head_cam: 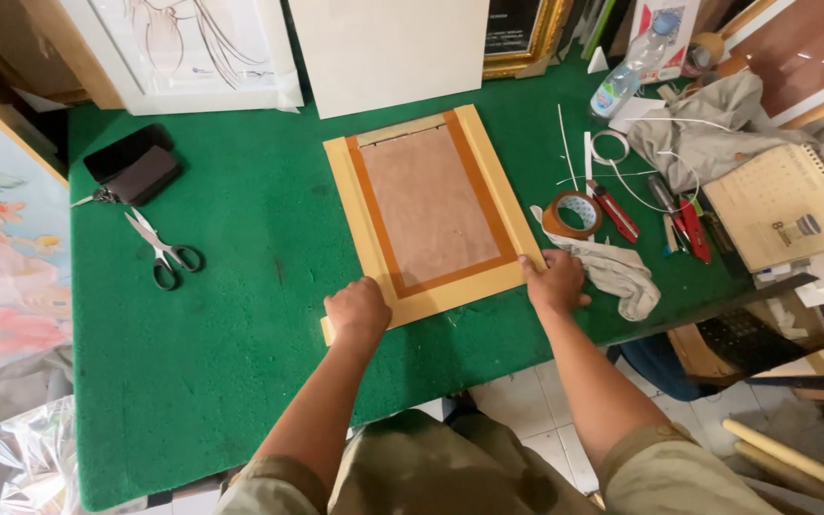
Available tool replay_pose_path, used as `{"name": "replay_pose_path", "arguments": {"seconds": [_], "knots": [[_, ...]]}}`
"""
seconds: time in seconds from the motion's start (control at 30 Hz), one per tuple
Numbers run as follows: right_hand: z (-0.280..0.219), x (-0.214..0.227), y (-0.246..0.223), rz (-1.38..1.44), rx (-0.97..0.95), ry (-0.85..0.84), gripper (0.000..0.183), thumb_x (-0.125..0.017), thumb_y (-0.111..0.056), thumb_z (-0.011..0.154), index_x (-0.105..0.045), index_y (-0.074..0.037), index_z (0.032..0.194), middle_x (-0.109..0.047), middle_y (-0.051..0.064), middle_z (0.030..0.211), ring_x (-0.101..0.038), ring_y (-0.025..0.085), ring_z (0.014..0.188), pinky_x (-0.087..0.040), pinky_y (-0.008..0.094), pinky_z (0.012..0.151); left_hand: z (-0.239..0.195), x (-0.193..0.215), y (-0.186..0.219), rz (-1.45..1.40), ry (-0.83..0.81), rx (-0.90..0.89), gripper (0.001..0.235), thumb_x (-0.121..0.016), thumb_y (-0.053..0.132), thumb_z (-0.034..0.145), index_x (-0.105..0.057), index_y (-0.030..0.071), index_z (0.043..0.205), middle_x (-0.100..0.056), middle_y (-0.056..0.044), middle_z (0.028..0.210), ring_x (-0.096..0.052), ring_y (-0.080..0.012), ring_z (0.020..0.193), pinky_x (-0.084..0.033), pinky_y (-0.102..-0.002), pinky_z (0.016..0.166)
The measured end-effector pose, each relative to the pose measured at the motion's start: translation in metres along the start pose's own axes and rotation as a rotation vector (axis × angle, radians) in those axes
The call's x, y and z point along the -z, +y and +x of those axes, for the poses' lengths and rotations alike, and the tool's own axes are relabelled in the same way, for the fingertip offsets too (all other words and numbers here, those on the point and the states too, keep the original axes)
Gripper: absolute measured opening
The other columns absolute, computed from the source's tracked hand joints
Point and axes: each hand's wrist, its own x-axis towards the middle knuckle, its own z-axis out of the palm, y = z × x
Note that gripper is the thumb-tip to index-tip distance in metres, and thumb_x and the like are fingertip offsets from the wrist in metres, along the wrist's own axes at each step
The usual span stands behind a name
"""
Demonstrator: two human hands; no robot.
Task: Applying adhesive tape to the back of a picture frame to seal the backing.
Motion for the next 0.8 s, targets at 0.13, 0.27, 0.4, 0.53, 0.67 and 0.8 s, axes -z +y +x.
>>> {"name": "replay_pose_path", "arguments": {"seconds": [0.13, 0.27, 0.4, 0.53, 0.67, 0.8], "knots": [[0.016, 0.0, 0.012, -0.013, 0.063, -0.057, 0.031, -0.064, -0.044, 0.073, -0.061, -0.024, 0.096, -0.054, -0.002, 0.09, -0.055, 0.023, 0.094, -0.045, 0.053, 0.072, 0.001, 0.002, 0.002, -0.009, -0.005, 0.019, 0.026, -0.045, 0.014, 0.077, -0.065, 0.014, 0.091, -0.067, -0.002, 0.089, -0.064, -0.0249, 0.09, -0.043, -0.035, 0.076], [0.023, 0.054, 0.004, 0.014, 0.219, 0.057, 0.018, -0.055, -0.036, 0.081, -0.064, -0.025, 0.092, -0.063, 0.0, 0.08, -0.06, 0.028, 0.085, -0.049, 0.048, 0.07, 0.002, 0.005, 0.004, -0.006, -0.007, 0.012, 0.024, -0.055, 0.021, 0.073, -0.066, 0.013, 0.093, -0.068, -0.005, 0.092, -0.064, -0.0258, 0.092, -0.047, -0.037, 0.075], [0.089, 0.078, 0.025, -0.01, 0.374, 0.363, 0.013, -0.059, -0.026, 0.084, -0.066, -0.017, 0.089, -0.065, 0.006, 0.074, -0.063, 0.029, 0.075, -0.05, 0.04, 0.066, 0.002, 0.003, 0.005, -0.001, -0.018, 0.035, 0.029, -0.06, 0.027, 0.072, -0.065, 0.012, 0.096, -0.068, -0.007, 0.094, -0.064, -0.0266, 0.093, -0.05, -0.039, 0.075], [0.135, 0.079, 0.039, -0.287, 0.285, 0.028, 0.031, -0.052, -0.029, 0.086, -0.056, -0.024, 0.116, -0.061, 0.005, 0.106, -0.054, 0.031, 0.102, -0.046, 0.047, 0.08, 0.01, -0.003, 0.007, 0.01, -0.028, 0.074, 0.037, -0.064, 0.034, 0.069, -0.066, 0.012, 0.098, -0.068, -0.006, 0.095, -0.063, -0.0261, 0.094, -0.05, -0.039, 0.076], [0.17, 0.051, 0.053, -0.366, 0.31, -0.106, 0.038, -0.057, -0.026, 0.081, -0.052, -0.018, 0.119, -0.055, 0.014, 0.11, -0.054, 0.036, 0.103, -0.047, 0.048, 0.081, 0.011, -0.007, 0.006, -0.002, -0.04, 0.089, 0.047, -0.068, 0.041, 0.066, -0.064, 0.012, 0.102, -0.067, -0.006, 0.098, -0.063, -0.026, 0.096, -0.05, -0.04, 0.078], [0.206, 0.025, 0.069, -0.262, 0.22, -0.118, 0.035, -0.05, -0.026, 0.08, -0.057, -0.008, 0.11, -0.052, 0.018, 0.106, -0.056, 0.04, 0.098, -0.048, 0.048, 0.08, 0.02, -0.015, 0.003, 0.0, -0.02, 0.088, 0.048, -0.071, 0.044, 0.063, -0.065, 0.013, 0.1, -0.067, -0.006, 0.096, -0.063, -0.0256, 0.094, -0.05, -0.041, 0.077]]}}
